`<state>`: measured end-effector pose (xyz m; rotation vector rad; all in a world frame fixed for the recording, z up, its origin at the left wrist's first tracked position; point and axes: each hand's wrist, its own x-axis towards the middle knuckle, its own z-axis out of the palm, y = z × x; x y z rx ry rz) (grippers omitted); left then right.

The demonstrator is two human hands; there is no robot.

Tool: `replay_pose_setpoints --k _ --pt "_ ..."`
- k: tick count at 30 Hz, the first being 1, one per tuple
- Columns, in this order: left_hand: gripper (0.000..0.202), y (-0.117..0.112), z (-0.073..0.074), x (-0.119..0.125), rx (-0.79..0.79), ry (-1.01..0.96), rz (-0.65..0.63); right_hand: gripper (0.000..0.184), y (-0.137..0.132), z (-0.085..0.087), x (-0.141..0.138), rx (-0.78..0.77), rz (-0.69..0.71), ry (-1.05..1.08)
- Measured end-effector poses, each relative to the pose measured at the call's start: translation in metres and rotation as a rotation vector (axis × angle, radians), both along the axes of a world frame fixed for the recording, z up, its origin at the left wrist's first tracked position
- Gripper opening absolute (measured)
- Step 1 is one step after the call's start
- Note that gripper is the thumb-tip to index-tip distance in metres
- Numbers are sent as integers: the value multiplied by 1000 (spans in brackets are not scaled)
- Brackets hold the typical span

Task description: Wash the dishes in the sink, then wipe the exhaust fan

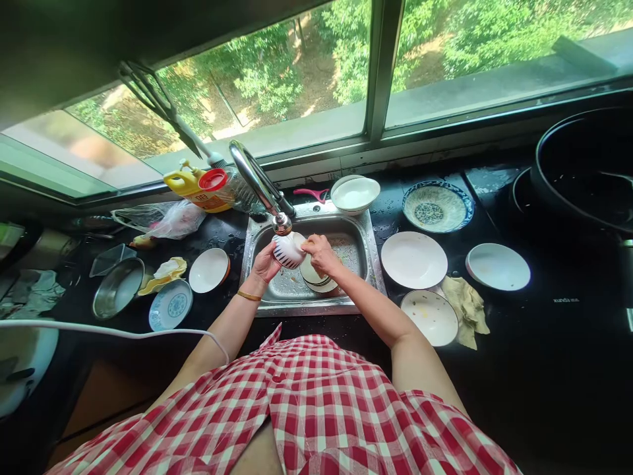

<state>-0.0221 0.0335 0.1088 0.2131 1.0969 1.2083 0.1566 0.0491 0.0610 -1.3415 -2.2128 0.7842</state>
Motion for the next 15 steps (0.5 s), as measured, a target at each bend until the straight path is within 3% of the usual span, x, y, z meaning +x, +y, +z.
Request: replay_pose_setpoints --k 5,9,12,15 --pt "14 3 5 8 25 -26 -92 46 6 2 19 81 -93 107" --pt "9 10 7 21 18 -28 -79 48 6 10 32 -32 -176 50" --pt "10 12 2 33 33 17 -109 46 -1 26 19 29 -253 138" --pt "18 8 -3 39 89 84 -221 40 5 44 -3 -8 -157 189"
